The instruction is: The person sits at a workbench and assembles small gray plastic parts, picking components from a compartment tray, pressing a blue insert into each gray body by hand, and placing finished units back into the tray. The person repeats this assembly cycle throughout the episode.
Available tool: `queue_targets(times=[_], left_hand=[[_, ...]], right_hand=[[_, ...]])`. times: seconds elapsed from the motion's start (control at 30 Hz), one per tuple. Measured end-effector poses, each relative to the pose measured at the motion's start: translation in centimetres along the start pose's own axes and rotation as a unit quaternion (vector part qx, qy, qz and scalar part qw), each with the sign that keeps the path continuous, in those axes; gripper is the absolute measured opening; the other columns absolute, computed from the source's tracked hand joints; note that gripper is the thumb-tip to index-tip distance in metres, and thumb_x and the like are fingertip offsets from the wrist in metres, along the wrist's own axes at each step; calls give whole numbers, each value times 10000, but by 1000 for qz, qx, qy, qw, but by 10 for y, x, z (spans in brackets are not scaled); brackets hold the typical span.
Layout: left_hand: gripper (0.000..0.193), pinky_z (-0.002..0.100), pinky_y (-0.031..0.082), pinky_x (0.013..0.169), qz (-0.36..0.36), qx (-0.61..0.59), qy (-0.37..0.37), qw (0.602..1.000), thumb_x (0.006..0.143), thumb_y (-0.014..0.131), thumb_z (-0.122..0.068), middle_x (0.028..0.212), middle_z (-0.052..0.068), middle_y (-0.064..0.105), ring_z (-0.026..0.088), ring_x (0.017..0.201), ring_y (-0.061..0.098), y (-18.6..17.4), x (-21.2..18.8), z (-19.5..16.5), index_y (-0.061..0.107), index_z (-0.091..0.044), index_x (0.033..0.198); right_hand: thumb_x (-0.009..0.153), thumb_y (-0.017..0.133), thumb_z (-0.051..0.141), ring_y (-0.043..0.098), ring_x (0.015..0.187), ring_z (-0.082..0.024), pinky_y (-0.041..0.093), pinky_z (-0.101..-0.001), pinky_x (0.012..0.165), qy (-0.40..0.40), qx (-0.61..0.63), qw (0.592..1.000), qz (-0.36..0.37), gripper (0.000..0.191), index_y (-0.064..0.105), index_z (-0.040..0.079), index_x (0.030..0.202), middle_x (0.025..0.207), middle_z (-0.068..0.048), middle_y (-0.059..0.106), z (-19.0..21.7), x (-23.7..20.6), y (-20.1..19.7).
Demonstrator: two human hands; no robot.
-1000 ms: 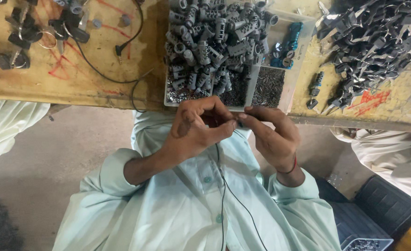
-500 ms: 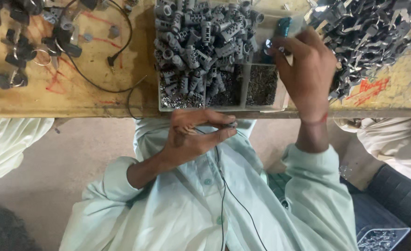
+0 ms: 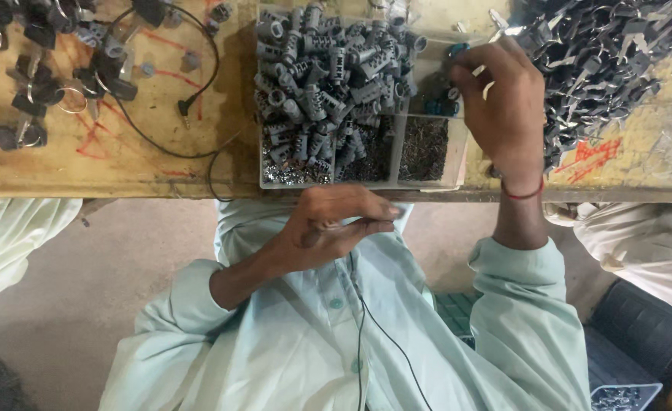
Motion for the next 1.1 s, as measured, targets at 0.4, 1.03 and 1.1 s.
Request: queue_targets(times=[0.4, 1.03, 1.1], left_hand=[[264, 369, 610, 932, 20, 268, 134, 954, 897, 746, 16, 1234, 137, 680, 293, 1155, 687, -8, 6, -8, 686, 11, 1154], [181, 418, 591, 960, 50, 378, 229, 896, 948, 729, -85, 1296, 207, 631, 332, 1161, 674, -14, 12, -21, 599, -18, 1055], [267, 445, 586, 940, 36, 334, 247, 909, 861, 735, -60, 1244, 237, 619, 369, 1092, 680, -12, 15, -24, 589, 26, 1067]], right_hand=[[939, 664, -130, 712, 969, -191, 611, -295, 839, 210, 441, 867, 98, 306, 671, -74, 1240, 1127, -148, 673, 68, -94, 8], [1084, 511, -2, 739, 698, -217, 588, -299, 599, 281, 580, 745, 173, 128, 385, 15, 1099, 860, -148, 670, 74, -88, 33], [1079, 497, 42, 691, 781, -160, 565, -271, 684, 249, 588, 752, 165, 183, 334, 61, 1159, 971, -83, 582, 74, -95, 41]])
Point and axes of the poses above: each hand's wrist, its own x-axis towards the middle knuckle, its own y-axis out of the palm, z = x × y, the point moved 2 cm from there along x, towards the middle knuckle
